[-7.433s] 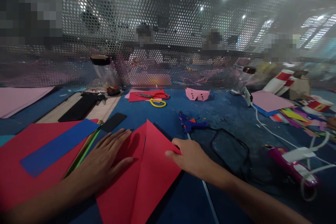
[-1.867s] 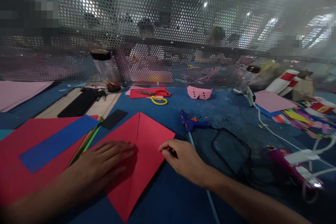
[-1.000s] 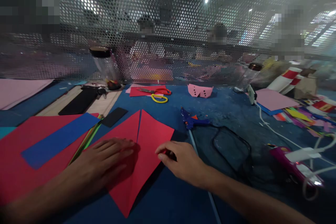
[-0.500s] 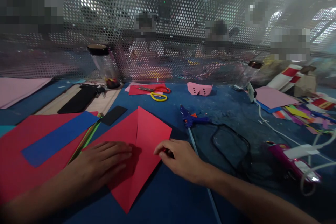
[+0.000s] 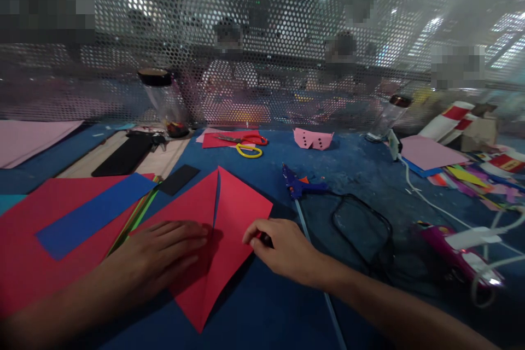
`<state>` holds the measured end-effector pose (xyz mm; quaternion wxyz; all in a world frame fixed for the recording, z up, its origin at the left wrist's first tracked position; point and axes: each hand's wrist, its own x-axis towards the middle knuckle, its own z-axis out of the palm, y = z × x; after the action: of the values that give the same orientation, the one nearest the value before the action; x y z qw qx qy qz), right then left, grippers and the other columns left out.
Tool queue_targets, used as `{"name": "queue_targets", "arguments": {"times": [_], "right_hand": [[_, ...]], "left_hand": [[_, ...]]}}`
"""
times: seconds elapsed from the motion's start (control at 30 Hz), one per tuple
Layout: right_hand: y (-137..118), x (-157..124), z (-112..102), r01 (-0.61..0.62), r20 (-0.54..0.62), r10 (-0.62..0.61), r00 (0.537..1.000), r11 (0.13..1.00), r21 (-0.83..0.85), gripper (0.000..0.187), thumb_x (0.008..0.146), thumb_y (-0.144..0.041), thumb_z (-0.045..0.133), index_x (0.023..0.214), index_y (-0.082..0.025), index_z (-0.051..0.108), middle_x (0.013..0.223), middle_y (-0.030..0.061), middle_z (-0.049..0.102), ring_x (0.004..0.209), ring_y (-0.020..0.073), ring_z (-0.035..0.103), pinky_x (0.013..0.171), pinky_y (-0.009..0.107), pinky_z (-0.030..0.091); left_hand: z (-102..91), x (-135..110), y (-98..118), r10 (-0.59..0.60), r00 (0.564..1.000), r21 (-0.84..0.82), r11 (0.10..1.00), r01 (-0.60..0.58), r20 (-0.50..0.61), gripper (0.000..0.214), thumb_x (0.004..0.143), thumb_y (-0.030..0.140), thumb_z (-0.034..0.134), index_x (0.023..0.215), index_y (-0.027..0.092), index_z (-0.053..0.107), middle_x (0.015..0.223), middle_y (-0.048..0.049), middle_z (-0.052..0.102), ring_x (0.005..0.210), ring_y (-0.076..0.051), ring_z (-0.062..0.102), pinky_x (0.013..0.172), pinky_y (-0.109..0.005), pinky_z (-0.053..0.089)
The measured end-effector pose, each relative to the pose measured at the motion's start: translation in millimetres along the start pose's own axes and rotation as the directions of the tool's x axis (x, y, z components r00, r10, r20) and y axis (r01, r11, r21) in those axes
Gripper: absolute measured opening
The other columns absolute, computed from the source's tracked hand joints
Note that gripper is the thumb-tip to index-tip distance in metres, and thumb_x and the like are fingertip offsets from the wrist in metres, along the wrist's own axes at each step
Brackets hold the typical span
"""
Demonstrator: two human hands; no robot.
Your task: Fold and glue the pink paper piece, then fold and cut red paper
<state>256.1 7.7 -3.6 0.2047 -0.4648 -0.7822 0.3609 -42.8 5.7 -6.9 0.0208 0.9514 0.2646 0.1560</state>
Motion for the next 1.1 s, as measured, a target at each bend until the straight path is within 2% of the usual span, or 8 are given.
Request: {"name": "queue_targets", "arguments": {"times": [0.17,0.33,0.57,0.77,0.93,1.1], "right_hand": [[-2.1,-1.2,-1.2,-0.019,0.001,0.019,1.000,1.000,-0.005,0.019,0.090,-0.016,0.058,0.099,-0.023,0.074,0.083,-0.0023,0.074,0.068,0.0115,0.062,0.064,0.023,0.042],[-4.9,-1.7,-1.5,0.003,-0.008,-0.003,1.000,1.000,0.031,0.016,0.091,-0.022,0.062,0.101,-0.025,0.073,0.091,-0.0024,0.075,0.076,0.0122,0.064,0.068,0.023,0.045],[4.0,1.4,5.0,-0.030,-0.093,0.035,0.995,0.998,0.057,0.017,0.091,-0.019,0.059,0.099,-0.024,0.074,0.087,-0.0010,0.074,0.072,0.0127,0.064,0.066,0.023,0.046],[3.4,2.0,4.4,-0.016,-0.098,0.021,0.995,0.999,0.046,0.016,0.093,-0.021,0.059,0.101,-0.024,0.073,0.090,-0.0011,0.074,0.073,0.0123,0.064,0.067,0.023,0.046],[4.1,2.0,6.3,0.035,-0.071,-0.033,0.997,0.999,0.028,0.017,0.095,-0.021,0.059,0.104,-0.026,0.073,0.102,-0.0016,0.075,0.084,0.0132,0.067,0.073,0.024,0.047],[3.7,1.6,6.3,0.039,-0.063,-0.038,0.997,0.999,0.014,0.020,0.093,-0.016,0.058,0.101,-0.026,0.074,0.098,-0.0020,0.076,0.085,0.0142,0.068,0.073,0.025,0.046]], "left_hand": [[-0.2,-0.5,-0.1,0.005,1.000,0.002,1.000,-0.005,0.002,0.026,0.103,0.017,0.048,0.122,0.022,0.066,0.126,-0.0055,0.071,0.116,-0.021,0.066,0.096,-0.035,0.053],[0.0,-1.9,-0.5,0.005,1.000,-0.005,1.000,-0.005,-0.030,0.028,0.103,0.015,0.045,0.121,0.020,0.066,0.125,-0.0066,0.073,0.113,-0.023,0.067,0.095,-0.038,0.053],[-2.1,-3.7,4.0,0.039,0.996,-0.081,0.996,-0.045,-0.074,0.031,0.101,0.013,0.048,0.126,0.020,0.065,0.123,-0.0065,0.074,0.113,-0.019,0.068,0.099,-0.034,0.053],[-3.1,-1.4,6.8,0.067,0.998,-0.072,0.995,-0.066,0.014,0.033,0.101,0.013,0.048,0.131,0.019,0.062,0.130,-0.0091,0.071,0.116,-0.022,0.067,0.098,-0.037,0.056],[-0.9,-1.4,5.3,0.070,0.997,-0.074,0.995,-0.067,0.031,0.031,0.101,0.017,0.052,0.130,0.022,0.063,0.130,-0.0083,0.070,0.116,-0.023,0.067,0.098,-0.038,0.056],[-2.3,-0.5,5.9,0.024,0.999,-0.104,0.994,-0.020,0.035,0.029,0.102,0.019,0.052,0.127,0.024,0.066,0.131,-0.0070,0.069,0.115,-0.021,0.067,0.097,-0.034,0.055]]}}
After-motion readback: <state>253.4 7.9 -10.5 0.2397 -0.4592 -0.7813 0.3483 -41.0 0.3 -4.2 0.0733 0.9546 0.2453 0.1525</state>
